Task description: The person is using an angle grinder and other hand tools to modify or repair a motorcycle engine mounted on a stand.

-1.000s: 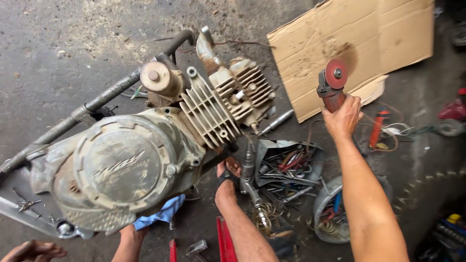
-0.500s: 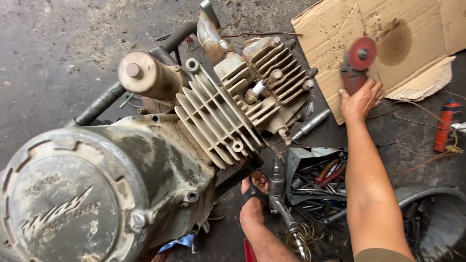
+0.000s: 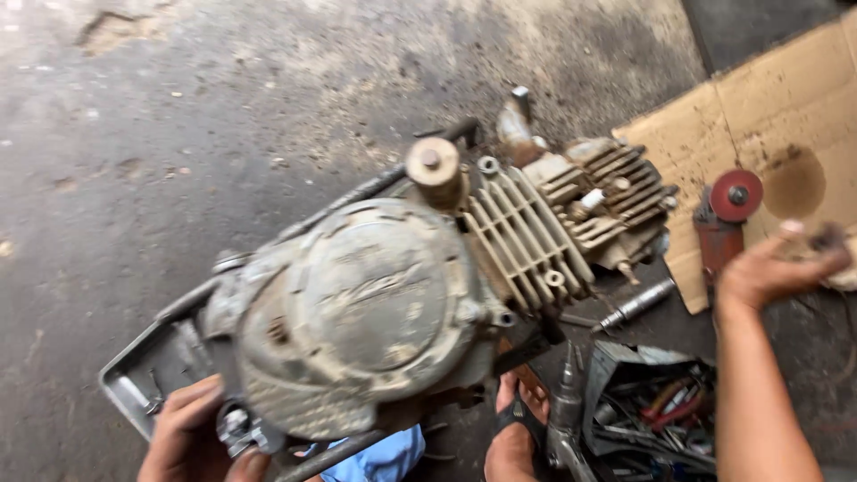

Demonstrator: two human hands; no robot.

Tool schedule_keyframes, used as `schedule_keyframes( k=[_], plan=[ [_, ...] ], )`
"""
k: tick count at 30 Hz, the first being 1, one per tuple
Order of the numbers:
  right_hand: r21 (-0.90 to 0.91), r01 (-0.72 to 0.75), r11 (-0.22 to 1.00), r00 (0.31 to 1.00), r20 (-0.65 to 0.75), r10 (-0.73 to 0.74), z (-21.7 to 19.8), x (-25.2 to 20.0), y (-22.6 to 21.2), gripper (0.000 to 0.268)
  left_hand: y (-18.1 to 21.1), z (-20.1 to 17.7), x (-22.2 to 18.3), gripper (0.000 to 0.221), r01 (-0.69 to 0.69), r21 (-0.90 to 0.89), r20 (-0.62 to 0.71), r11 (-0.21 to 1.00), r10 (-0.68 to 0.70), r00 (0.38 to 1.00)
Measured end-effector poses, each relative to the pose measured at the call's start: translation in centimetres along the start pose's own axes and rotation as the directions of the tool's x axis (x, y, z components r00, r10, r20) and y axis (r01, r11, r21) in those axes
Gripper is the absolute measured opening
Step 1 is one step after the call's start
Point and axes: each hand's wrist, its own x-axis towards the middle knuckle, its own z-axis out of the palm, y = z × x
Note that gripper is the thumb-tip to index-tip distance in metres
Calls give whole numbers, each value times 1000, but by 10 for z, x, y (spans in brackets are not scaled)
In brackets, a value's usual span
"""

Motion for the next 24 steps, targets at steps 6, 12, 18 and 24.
schedule_keyframes(
  k=[6,12,18,24],
  plan=[
    [422,37,906,939,294,-175,-9,50,-124,47,86,38,43,58,161,-131,-66,978,-171,983],
    [701,-22,713,771,466,-435,-122,30,-467,37,113,35,66,63,133,174,13,976,-138,990],
    [659,-217,720,497,710,-500,-120,-14,-554,49,118,35,74,59,87,228,25,970,-95,995],
    [608,-161,777,527,719,-453,-123,-30,-555,72,120,38,79,53,5,324,64,946,-27,998]
  ],
)
